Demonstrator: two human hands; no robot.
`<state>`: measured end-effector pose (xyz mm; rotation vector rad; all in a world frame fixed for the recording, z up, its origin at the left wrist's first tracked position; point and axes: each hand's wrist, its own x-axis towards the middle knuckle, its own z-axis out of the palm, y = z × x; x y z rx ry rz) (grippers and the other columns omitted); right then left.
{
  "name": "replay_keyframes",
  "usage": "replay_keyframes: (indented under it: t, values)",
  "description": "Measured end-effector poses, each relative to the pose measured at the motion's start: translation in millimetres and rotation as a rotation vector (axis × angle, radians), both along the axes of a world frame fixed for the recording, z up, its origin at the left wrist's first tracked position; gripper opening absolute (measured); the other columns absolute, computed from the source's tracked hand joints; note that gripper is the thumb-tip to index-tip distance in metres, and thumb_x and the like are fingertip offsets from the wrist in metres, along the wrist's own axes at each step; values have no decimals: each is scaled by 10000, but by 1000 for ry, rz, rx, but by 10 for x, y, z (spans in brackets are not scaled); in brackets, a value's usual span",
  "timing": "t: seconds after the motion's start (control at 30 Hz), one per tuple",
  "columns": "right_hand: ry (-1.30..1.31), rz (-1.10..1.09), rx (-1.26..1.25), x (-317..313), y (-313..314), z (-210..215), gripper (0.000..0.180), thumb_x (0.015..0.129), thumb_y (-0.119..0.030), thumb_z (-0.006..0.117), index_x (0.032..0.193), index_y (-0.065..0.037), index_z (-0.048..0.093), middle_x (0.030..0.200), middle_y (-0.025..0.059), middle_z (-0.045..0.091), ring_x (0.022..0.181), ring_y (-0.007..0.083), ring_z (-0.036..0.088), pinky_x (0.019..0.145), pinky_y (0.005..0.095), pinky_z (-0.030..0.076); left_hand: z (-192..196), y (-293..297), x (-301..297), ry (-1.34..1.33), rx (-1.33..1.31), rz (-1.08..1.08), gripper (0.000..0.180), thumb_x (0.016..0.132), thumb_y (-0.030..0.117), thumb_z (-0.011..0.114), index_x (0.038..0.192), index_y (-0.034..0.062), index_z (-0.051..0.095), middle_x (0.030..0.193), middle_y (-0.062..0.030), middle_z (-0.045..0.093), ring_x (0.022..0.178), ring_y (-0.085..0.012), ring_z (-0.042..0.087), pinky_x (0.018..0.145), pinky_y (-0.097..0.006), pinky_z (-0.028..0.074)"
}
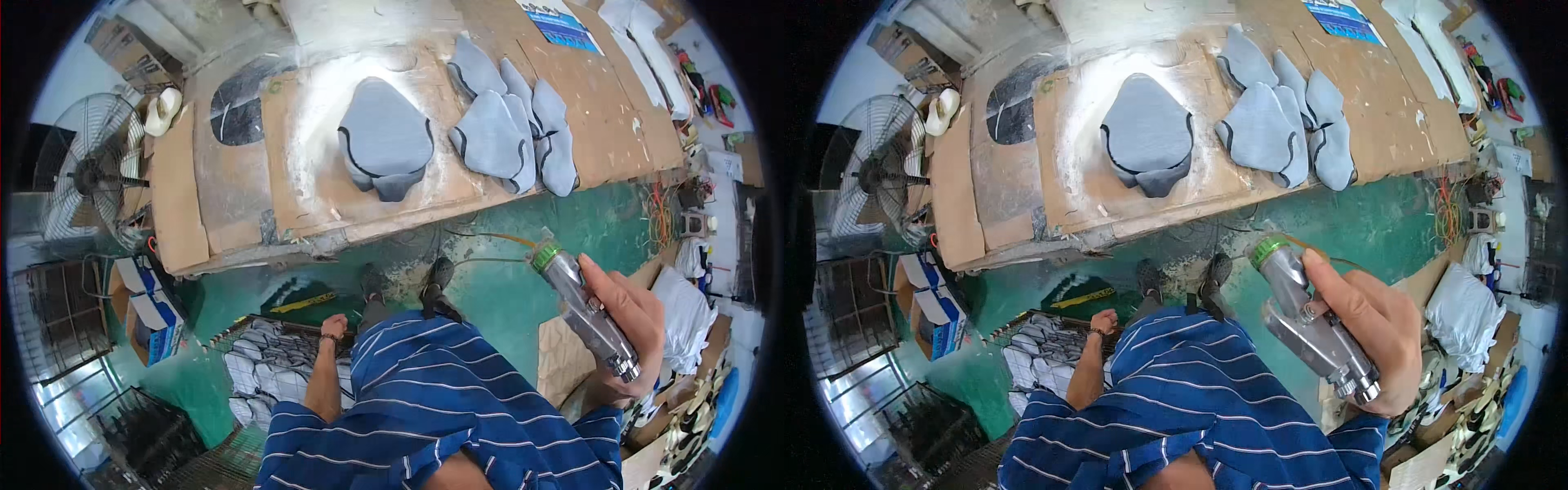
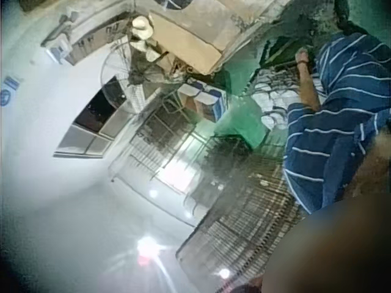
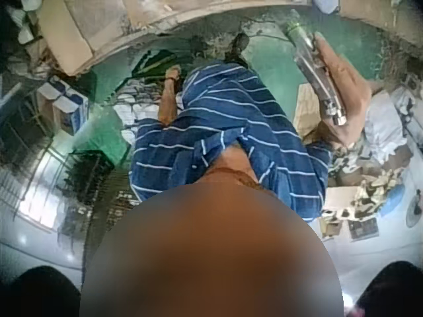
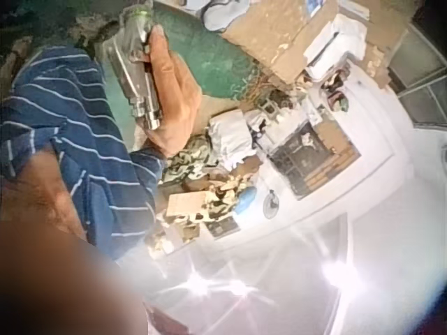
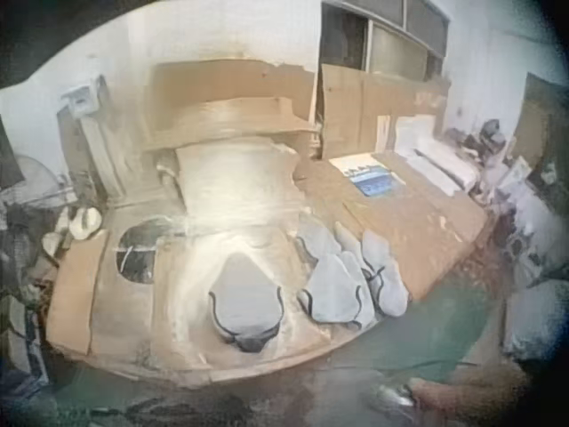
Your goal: Spray adhesive onto grey fabric components and organize them on a rack in a factory setting.
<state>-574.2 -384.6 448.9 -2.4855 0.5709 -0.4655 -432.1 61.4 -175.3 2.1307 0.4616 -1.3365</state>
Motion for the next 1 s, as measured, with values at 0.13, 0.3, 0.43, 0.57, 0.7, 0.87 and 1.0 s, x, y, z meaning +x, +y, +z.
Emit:
replay_keyframes:
  t: [0.13,0.3,0.43,0.57,0.7,0.87,1.0]
  values:
    - [4,91,-61,297,368,169,651,668,-46,767,1312,15,700,783,114,689,642,236,636,596,329,482,-359,377,120,-213,-132,-8,283,885,246,741,1131,117,794,983,-85,793,903,-222,749,819,-362,582]
    - [102,235,-126,458,882,415,722,642,-64,809,1340,51,661,766,110,673,635,228,629,579,336,474,-315,-36,580,-347,-378,12,271,893,182,775,1148,91,779,977,-99,792,884,-165,740,825,-321,576]
    - [232,331,-155,558,1300,536,703,677,-71,827,1343,66,646,753,124,658,591,231,614,545,347,473,-85,-223,974,-541,-591,74,259,916,164,782,1164,93,772,980,-65,785,885,-154,723,828,-317,570]
    - [287,254,-230,558,1734,576,690,687,-96,850,1334,47,656,740,102,643,596,225,620,532,342,472,674,-767,1471,-553,-718,126,281,947,201,763,1188,57,756,1066,-81,771,991,-145,702,883,-310,547]
    - [352,211,-220,389,1953,622,736,666,-186,890,1337,18,665,729,73,620,599,215,623,512,344,462,1512,-1282,1972,-741,-797,80,301,976,234,730,1199,33,749,1105,-59,755,1019,-140,683,911,-299,535]
    - [362,178,-186,4,1976,571,733,674,-184,894,1326,51,654,744,85,637,607,219,635,511,342,467,2583,-2248,2520,-1007,-903,-118,309,925,255,739,1187,95,768,1196,-87,738,1118,-205,683,952,-326,521]
    - [294,149,-166,-225,1931,394,705,683,-135,885,1315,68,651,778,114,665,621,239,654,519,341,485,2767,-2881,2912,-1387,-755,-606,376,859,410,760,1147,171,797,1284,-126,700,1214,-321,620,1028,-414,489]
